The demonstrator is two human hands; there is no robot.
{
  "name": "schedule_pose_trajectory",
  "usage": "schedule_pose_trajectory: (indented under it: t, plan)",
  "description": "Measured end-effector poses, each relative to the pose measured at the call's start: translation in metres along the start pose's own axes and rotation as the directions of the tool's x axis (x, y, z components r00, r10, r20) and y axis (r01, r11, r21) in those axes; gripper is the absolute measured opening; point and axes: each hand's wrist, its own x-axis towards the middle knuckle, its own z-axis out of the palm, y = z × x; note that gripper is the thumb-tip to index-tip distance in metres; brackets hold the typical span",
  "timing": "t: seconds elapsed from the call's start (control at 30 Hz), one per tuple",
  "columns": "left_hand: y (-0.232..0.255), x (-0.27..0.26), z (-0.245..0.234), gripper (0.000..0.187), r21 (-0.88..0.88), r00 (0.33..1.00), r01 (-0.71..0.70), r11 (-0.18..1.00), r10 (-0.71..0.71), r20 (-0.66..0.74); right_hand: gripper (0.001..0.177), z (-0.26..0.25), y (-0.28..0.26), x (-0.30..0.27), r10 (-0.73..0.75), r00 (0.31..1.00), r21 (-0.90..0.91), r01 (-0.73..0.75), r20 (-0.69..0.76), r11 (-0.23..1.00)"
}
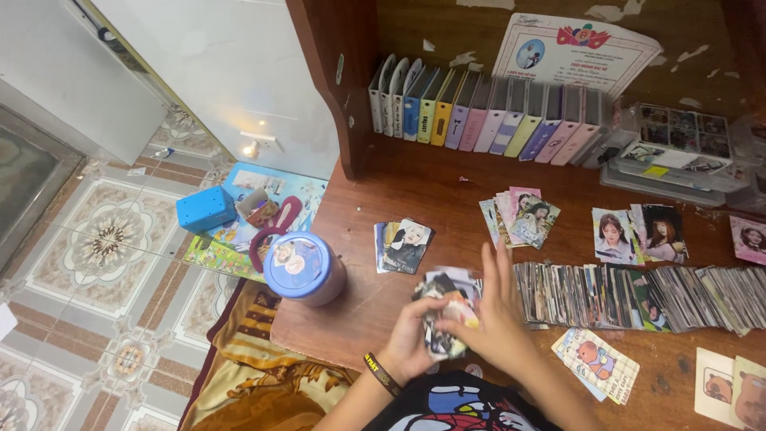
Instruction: Sorting and organizing collectible photo cards into binders at a desk.
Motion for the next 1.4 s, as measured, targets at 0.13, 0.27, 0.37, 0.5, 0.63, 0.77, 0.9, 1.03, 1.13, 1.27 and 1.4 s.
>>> schedule_pose_trajectory:
  t: [0.13, 0.27, 0.37, 0.5, 0.63, 0.77, 0.9, 1.03, 1.13, 1.27, 1.4]
  plan:
    - [-0.022, 0.029, -0.074, 0.025, 0.026, 0.956, 0.121, 0.992, -0.123, 0.267, 0.118, -0.024, -0.002, 0.002, 0.003, 0.981, 0.075, -0.018, 0.196, 0.997]
    - [-0.022, 0.027, -0.076, 0.032, 0.173, 0.961, 0.181, 0.968, -0.212, 0.179, 0.091, -0.027, 0.008, 0.002, 0.059, 0.841, 0.309, -0.262, 0.537, 0.915]
    - [-0.017, 0.016, -0.045, 0.038, 0.257, 0.983, 0.117, 0.959, -0.149, 0.11, 0.1, -0.028, 0.001, 0.004, -0.054, 0.832, 0.382, -0.195, 0.552, 0.904]
    - [-0.029, 0.051, -0.112, 0.057, -0.016, 0.888, -0.041, 0.999, 0.043, 0.459, 0.133, -0.014, 0.009, 0.004, -0.209, 0.782, 0.409, -0.065, 0.588, 0.91]
    - [-0.013, 0.034, -0.069, 0.073, -0.067, 0.936, -0.129, 0.989, 0.144, 0.322, 0.138, 0.0, 0.01, 0.019, -0.242, 0.76, 0.349, 0.021, 0.603, 0.937]
    - [0.006, 0.012, -0.033, 0.062, -0.043, 0.993, -0.034, 0.999, 0.038, 0.115, 0.126, -0.013, 0.001, 0.037, -0.187, 0.786, 0.271, 0.025, 0.59, 0.962]
    - [0.014, 0.03, -0.065, 0.048, 0.135, 0.976, -0.076, 0.988, 0.046, 0.213, 0.13, -0.03, -0.013, 0.052, -0.155, 0.785, 0.238, 0.01, 0.6, 0.971]
    - [0.042, 0.03, -0.032, 0.047, 0.331, 0.969, -0.224, 0.917, 0.171, 0.18, 0.136, -0.021, -0.013, 0.075, -0.134, 0.786, 0.152, 0.051, 0.603, 0.987]
    - [0.062, 0.05, -0.066, 0.061, 0.712, 0.901, -0.303, 0.633, 0.433, -0.001, 0.126, -0.003, -0.007, 0.102, -0.106, 0.841, 0.059, 0.088, 0.531, 0.994]
    - [0.076, 0.049, -0.084, 0.057, 0.984, 0.417, -0.165, 0.074, 0.909, 0.002, 0.119, 0.042, 0.007, 0.131, -0.22, 0.9, 0.005, 0.236, 0.377, 0.972]
    - [0.067, 0.059, -0.079, 0.063, 0.97, 0.34, 0.186, -0.156, 0.937, 0.085, 0.113, 0.076, 0.011, 0.145, -0.168, 0.906, -0.081, 0.215, 0.388, 0.973]
